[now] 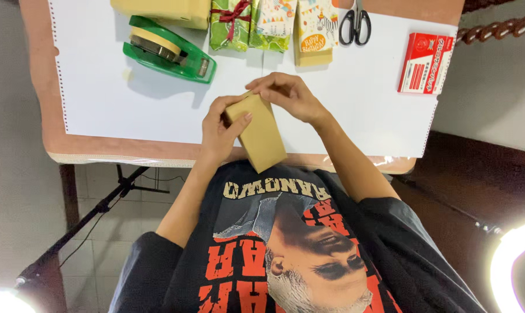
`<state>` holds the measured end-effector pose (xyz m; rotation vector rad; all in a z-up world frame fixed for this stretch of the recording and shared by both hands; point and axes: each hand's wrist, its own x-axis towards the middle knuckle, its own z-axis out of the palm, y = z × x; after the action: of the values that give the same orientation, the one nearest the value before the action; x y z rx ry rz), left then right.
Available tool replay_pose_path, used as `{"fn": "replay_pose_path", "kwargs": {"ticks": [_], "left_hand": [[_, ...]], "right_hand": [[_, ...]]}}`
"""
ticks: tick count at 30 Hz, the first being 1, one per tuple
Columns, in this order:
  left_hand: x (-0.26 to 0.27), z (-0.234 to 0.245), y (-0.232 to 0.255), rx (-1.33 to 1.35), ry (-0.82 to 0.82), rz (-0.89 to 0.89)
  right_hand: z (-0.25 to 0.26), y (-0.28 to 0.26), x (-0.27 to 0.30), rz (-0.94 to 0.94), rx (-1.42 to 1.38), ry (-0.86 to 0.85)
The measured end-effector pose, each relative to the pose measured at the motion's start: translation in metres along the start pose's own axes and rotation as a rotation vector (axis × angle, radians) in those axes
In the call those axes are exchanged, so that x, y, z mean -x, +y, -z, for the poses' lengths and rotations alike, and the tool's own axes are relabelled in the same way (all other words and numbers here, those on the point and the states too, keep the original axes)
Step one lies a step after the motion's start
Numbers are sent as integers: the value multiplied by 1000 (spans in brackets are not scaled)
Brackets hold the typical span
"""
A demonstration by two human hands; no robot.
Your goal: The person wraps a small rectangular box in brown paper on a table. They fold the paper around the box, secure it with tape from a dispenser, and fold the ends to complete the package. Other wrapped gifts and wrapping supplies are visible on the table.
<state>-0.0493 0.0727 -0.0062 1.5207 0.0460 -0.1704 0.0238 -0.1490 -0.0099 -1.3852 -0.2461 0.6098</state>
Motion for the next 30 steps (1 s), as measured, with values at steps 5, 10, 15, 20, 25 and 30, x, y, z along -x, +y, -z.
{"fn": "replay_pose_path", "kwargs": {"ticks": [5,10,15,20,25,30], "left_hand": [[24,16,16,-424,139,-208],[36,21,15,-588,179,-309],[44,25,7,-739,186,-456],[50,33,-1,-764,183,-475],[51,42,-5,-828,189,-540],[50,46,-8,-841,213,-552]], "right_hand": [[-10,1,-53,-65,269,67],[-32,5,-101,310,624,-42],[-51,17,-135,142,790,-44],[-53,37,-160,154,881,-59],[-48,38,-169,186,852,-33],[-54,17,-163,-237,708,-38]]}}
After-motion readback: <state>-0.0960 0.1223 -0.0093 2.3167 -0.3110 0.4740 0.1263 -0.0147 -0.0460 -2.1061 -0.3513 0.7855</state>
